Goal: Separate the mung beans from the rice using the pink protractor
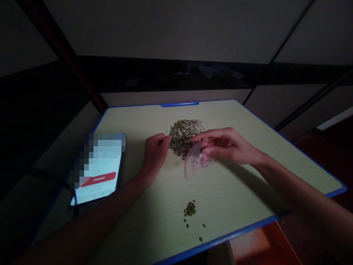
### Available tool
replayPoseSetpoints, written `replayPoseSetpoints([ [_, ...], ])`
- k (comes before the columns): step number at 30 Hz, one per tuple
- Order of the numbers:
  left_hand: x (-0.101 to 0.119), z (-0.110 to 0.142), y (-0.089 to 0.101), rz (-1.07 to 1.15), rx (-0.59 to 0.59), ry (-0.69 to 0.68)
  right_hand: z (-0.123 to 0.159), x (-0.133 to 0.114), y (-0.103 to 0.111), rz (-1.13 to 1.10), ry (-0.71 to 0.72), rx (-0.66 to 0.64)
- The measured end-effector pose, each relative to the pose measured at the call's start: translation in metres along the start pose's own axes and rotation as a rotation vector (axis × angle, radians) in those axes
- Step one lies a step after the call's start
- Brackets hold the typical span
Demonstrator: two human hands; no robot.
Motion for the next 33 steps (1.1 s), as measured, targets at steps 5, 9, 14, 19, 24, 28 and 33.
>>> replayPoseSetpoints([
  [5, 0.000, 0.001, -0.002, 0.024, -0.021, 0.022, 0.005, 0.037, 0.057, -0.121, 0.005, 0.569],
  [9, -0.001, 0.002, -0.002, 0.043, -0.020, 0.060, 0.007, 0.060, 0.074, -0.231, -0.083, 0.702],
  [14, 0.000, 0.002, -0.002, 0.038, -0.006, 0.094, 0.009, 0.063, 0.072, -0.192, -0.134, 0.583],
  [19, 0.002, 0.001, -0.002, 0.007, -0.011, 0.124, 0.011, 0.058, 0.068, -0.129, -0.225, 0.460],
  [24, 0.002, 0.000, -0.001, -0.021, -0.019, 0.122, 0.012, 0.054, 0.072, -0.083, -0.238, 0.447],
  [28, 0.000, 0.001, 0.000, -0.025, -0.021, 0.123, 0.016, 0.054, 0.080, -0.082, -0.265, 0.557],
  [33, 0.001, 0.001, -0.001, -0.026, -0.025, 0.138, 0.014, 0.056, 0.080, -0.101, -0.233, 0.637],
])
Point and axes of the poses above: each hand's wrist, its own z-axis away from the middle knuckle, its own y-axis out of the back of the hand, x = y × z, the point moved 1 cm from there along -z, towards the middle knuckle, and after that the axes turned 7 degrees about -y, right-handed, at the moved point
